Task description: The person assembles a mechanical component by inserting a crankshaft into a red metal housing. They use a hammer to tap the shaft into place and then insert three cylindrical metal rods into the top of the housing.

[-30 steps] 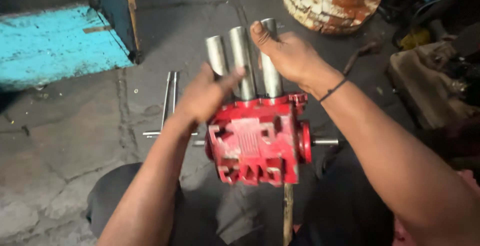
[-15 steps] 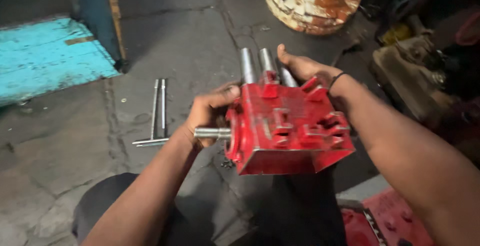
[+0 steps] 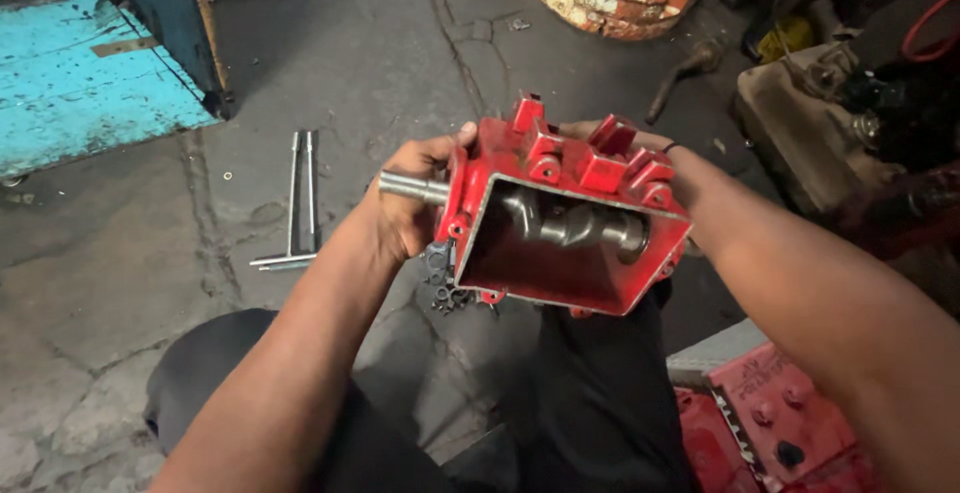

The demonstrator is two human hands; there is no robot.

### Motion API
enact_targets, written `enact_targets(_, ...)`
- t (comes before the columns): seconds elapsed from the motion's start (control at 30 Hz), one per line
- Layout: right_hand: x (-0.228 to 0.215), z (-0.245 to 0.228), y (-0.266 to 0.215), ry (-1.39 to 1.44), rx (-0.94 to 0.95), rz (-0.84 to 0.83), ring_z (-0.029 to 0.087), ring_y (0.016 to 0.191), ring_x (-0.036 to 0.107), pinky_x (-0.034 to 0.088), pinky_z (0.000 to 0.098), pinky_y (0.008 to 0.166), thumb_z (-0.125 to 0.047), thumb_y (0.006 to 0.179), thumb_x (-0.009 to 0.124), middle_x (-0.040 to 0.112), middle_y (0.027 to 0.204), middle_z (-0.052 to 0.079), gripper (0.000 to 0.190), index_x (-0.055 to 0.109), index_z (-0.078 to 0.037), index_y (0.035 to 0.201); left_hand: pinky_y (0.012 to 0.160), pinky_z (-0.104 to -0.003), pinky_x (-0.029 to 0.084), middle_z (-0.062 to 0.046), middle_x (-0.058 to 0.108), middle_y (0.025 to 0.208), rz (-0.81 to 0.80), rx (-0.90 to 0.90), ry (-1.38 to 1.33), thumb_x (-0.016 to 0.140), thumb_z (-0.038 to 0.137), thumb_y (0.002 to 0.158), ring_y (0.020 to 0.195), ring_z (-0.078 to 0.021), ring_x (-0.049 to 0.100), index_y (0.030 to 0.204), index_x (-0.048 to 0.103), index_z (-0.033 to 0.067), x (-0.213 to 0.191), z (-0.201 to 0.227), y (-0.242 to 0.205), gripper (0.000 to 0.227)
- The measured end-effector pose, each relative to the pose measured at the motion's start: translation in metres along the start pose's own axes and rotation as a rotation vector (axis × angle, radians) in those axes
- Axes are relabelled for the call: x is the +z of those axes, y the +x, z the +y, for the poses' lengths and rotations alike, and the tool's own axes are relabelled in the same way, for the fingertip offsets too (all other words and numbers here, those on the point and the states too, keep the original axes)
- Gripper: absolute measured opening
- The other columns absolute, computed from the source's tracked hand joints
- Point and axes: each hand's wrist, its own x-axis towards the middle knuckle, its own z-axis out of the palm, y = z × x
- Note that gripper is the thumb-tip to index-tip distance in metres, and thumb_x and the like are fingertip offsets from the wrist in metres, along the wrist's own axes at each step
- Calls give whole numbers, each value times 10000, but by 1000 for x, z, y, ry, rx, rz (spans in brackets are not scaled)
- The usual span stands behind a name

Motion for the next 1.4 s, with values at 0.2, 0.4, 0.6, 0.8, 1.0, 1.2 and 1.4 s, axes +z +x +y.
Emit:
enact_targets(0.2, -47, 0, 62, -51, 133, -165, 203, 982, 694, 574, 406, 886, -324, 974, 685, 701, 1220, 112, 436, 621, -78, 1329, 924, -429, 584, -179, 743, 1130, 0, -46, -52, 636, 411, 937, 958, -277, 736, 1259, 665, 3, -14, -7, -2, 520)
enact_targets(0.4, -116, 8, 105, -280, -185, -127, 169, 1070, 717, 601, 354, 930, -234, 879, 697, 698, 1288, 114, 556, 584, -24, 1381, 972, -426, 587, -174, 719, 1201, -16, -25, -101, 615, 395, 988, 1031, -278, 722, 1303, 634, 2, -9, -11, -4, 504)
enact_targets(0.6, -134, -10, 116, -251, -235, 287, 183, 778, 604, 524, 364, 717, -411, 962, 644, 683, 1036, 96, 473, 525, -145, 1335, 954, -498, 582, -191, 722, 1170, -252, -78, -94, 581, 401, 965, 1032, -313, 729, 1262, 625, -7, 8, -8, -4, 507)
enact_targets(0.8, -158, -35, 180, 153, -466, -110, 170, 771, 605, 534, 323, 714, -310, 1110, 615, 649, 905, 72, 272, 639, -41, 1089, 964, -482, 590, -223, 720, 1120, -245, -109, -103, 578, 359, 1031, 981, -322, 735, 1207, 637, -68, 1, -6, 12, 466)
enact_targets(1.0, -122, 7, 175, 122, -44, 55, 220, 751, 692, 591, 377, 728, -372, 991, 458, 711, 862, 75, 345, 641, -79, 1007, 978, -470, 587, -210, 726, 1158, -126, -3, -181, 579, 300, 1037, 1003, -310, 733, 1239, 639, -33, 1, -10, 9, 394)
enact_targets(1.2, -85, 16, 116, 221, 12, -306, 209, 798, 700, 581, 389, 746, -446, 1057, 562, 737, 962, 56, 370, 675, -99, 1116, 963, -487, 595, -196, 731, 1152, -124, -25, -112, 571, 349, 995, 1006, -307, 739, 1239, 640, -12, 5, -3, -1, 441)
enact_targets(1.4, -65, 22, 83, 158, -55, -288, 206, 808, 699, 574, 394, 757, -454, 1051, 547, 740, 974, 51, 381, 675, -104, 1125, 934, -456, 589, -200, 735, 1152, -191, 24, -125, 596, 378, 1056, 966, -300, 727, 1296, 649, -40, -5, -12, 17, 485)
